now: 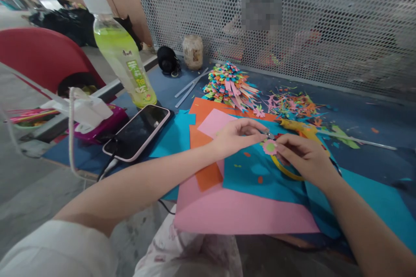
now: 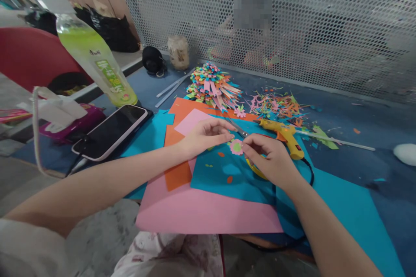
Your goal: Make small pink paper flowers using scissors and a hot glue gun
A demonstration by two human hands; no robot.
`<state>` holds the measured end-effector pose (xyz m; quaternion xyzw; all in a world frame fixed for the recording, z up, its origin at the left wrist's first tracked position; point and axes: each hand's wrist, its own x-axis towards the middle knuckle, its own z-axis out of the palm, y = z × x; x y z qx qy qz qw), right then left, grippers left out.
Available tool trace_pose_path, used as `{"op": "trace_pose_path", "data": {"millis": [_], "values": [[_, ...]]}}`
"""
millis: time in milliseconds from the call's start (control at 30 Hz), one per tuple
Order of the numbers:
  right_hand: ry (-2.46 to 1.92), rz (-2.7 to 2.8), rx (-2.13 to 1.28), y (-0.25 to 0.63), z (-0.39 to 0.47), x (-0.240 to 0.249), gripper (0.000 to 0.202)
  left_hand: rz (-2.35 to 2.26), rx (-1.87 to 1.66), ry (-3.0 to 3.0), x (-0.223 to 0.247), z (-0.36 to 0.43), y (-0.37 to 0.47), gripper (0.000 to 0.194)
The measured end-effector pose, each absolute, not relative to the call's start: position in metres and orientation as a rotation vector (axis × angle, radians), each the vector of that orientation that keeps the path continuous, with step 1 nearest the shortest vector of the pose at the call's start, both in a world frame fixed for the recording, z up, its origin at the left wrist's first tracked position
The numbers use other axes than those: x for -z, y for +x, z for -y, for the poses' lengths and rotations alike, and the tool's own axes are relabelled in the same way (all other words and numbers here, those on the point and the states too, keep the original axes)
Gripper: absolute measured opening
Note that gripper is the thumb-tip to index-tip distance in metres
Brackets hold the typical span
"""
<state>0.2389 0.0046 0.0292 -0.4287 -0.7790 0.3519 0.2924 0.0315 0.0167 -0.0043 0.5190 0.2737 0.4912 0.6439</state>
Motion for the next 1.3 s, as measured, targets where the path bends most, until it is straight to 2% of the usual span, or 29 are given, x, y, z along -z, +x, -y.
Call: {"op": "trace_pose_path", "data": {"millis": [567,833,1300], "values": [[-1.109,2.081,-0.932,0.2388,-0.0047,-0.0319,0.038,-0.662,-1.084,1.19,0.0021,-0.0154,0.0319,0.029],[-1.18,2.159,-0.76,0.2336,-0.0039,-0.0337,0.041,-0.659,-1.083,1.235,0.0048,-0.0159,0.0317,0.031],[-1.167,2.14,-0.828,0.2357,-0.0037,-0.0328,0.036,-0.617,-1.082,1.29,0.0055,-0.018,0.0307,0.033]]}}
